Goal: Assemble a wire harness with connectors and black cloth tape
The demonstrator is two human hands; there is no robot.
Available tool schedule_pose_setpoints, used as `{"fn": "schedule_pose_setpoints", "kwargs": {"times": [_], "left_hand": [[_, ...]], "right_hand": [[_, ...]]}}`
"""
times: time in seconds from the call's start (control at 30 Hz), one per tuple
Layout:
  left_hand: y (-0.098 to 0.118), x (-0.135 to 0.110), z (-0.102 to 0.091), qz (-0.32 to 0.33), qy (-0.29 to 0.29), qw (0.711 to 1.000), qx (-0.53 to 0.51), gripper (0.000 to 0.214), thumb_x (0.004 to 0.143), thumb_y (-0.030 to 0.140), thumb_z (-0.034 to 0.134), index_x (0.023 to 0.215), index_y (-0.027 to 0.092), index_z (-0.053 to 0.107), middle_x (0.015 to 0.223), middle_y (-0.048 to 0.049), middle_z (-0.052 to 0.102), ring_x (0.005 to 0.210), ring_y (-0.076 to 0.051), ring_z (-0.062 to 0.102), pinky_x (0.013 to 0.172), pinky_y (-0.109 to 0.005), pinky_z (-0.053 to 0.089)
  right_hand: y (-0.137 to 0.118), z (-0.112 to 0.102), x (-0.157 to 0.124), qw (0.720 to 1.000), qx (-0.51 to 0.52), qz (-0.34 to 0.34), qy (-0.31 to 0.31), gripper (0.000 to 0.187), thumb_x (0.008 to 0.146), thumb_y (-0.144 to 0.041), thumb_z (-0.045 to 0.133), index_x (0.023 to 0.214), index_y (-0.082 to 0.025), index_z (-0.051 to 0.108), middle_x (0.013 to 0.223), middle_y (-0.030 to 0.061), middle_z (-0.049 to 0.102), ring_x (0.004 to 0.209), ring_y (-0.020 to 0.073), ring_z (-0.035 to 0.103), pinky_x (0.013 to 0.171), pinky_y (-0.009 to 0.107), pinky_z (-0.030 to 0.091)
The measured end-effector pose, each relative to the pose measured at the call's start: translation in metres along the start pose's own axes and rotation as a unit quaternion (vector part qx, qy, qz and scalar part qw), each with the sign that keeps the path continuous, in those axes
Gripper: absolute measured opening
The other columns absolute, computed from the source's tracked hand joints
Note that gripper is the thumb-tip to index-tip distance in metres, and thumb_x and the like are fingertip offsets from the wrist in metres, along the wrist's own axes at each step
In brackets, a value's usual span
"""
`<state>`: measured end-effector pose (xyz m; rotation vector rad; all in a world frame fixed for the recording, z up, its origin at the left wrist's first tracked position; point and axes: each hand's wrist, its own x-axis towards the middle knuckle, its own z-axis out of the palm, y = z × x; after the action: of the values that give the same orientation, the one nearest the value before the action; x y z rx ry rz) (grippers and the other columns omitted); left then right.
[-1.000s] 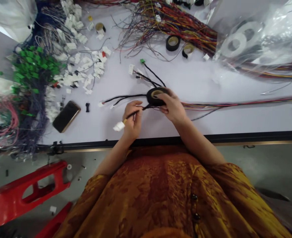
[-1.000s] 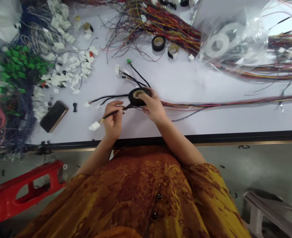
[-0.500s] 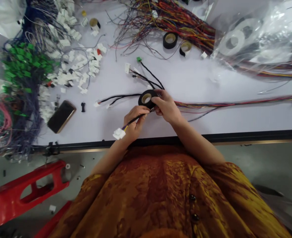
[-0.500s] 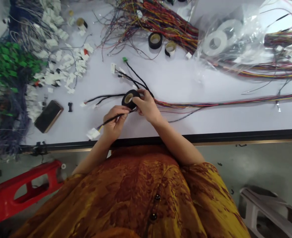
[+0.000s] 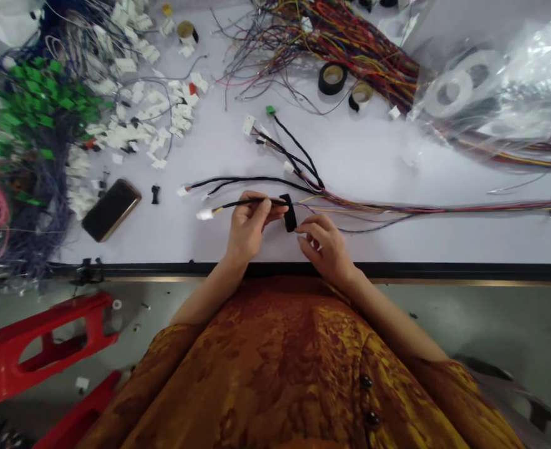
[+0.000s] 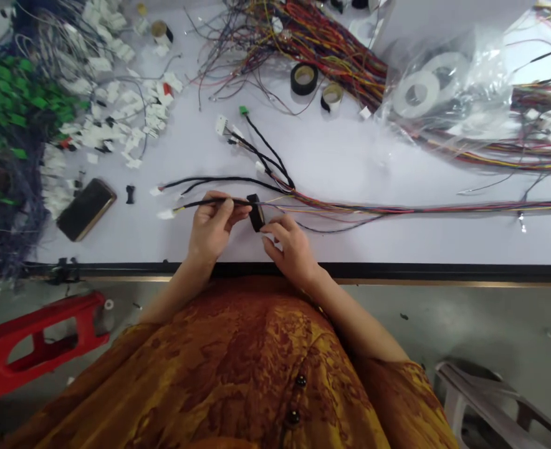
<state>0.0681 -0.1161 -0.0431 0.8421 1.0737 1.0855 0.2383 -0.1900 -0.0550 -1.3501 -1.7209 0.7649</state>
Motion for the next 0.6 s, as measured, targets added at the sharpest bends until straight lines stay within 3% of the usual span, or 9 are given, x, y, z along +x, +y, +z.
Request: {"fn": "schedule_pose_setpoints", "kwargs": {"times": [0.1, 0.2, 0.3, 0.4, 0.5, 0.6], "left_hand": [[0.001, -0.012, -0.001, 0.02, -0.03, 0.999, 0.031, 0.028, 0.082, 0.039, 0.078, 0.094, 0.019, 0.065, 0.087, -0.0025, 0.076, 0.078, -0.015, 0.076, 0.078, -0.027, 0.063], [0.001, -0.024, -0.001, 0.023, -0.05, 0.997, 0.048, 0.027, 0.085, 0.041, 0.073, 0.091, 0.016, 0.066, 0.091, -0.0055, 0.076, 0.075, -0.016, 0.076, 0.066, -0.024, 0.061], [0.001, -0.032, 0.0, 0.019, -0.053, 0.998, 0.027, 0.03, 0.087, 0.044, 0.071, 0.089, 0.016, 0.061, 0.099, -0.0075, 0.075, 0.069, -0.015, 0.075, 0.054, -0.02, 0.056], [0.0, -0.035, 0.001, -0.002, -0.048, 0.999, 0.005, 0.033, 0.087, 0.046, 0.07, 0.087, 0.016, 0.057, 0.097, -0.0087, 0.075, 0.067, -0.015, 0.074, 0.058, -0.023, 0.058], [-0.002, -0.034, 0.002, -0.011, -0.039, 0.999, -0.016, 0.034, 0.085, 0.047, 0.071, 0.087, 0.016, 0.057, 0.095, -0.0088, 0.076, 0.071, -0.015, 0.075, 0.068, -0.028, 0.062], [-0.003, -0.031, 0.002, 0.0, -0.045, 0.999, -0.024, 0.03, 0.08, 0.039, 0.078, 0.086, 0.016, 0.06, 0.094, -0.0073, 0.076, 0.077, -0.015, 0.075, 0.073, -0.027, 0.06]], "right_hand": [[0.001, -0.016, 0.026, 0.998, 0.007, 0.019, 0.052, 0.015, 0.093, -0.018, 0.053, 0.096, -0.019, 0.067, 0.096, 0.0055, 0.064, 0.066, 0.0106, 0.056, 0.063, 0.027, 0.05], [0.007, -0.027, 0.055, 0.998, -0.018, 0.034, 0.059, 0.015, 0.091, -0.018, 0.055, 0.093, -0.019, 0.069, 0.093, 0.0051, 0.066, 0.068, 0.0122, 0.057, 0.064, 0.028, 0.047], [0.015, -0.029, 0.083, 0.997, -0.06, 0.038, 0.008, 0.014, 0.088, -0.017, 0.057, 0.089, -0.018, 0.071, 0.088, 0.0054, 0.067, 0.072, 0.0148, 0.059, 0.068, 0.029, 0.047], [0.017, -0.019, 0.109, 0.984, -0.153, 0.051, -0.075, 0.017, 0.087, -0.017, 0.057, 0.093, -0.017, 0.073, 0.096, 0.009, 0.069, 0.082, 0.0196, 0.063, 0.072, 0.032, 0.046], [0.014, -0.004, 0.128, 0.938, -0.287, 0.072, -0.183, 0.018, 0.087, -0.018, 0.058, 0.096, -0.015, 0.073, 0.109, 0.0142, 0.068, 0.087, 0.0256, 0.064, 0.07, 0.035, 0.044], [0.011, 0.006, 0.136, 0.906, -0.353, 0.079, -0.219, 0.019, 0.089, -0.018, 0.053, 0.093, -0.016, 0.072, 0.114, 0.0152, 0.065, 0.086, 0.0259, 0.064, 0.068, 0.035, 0.043]]}}
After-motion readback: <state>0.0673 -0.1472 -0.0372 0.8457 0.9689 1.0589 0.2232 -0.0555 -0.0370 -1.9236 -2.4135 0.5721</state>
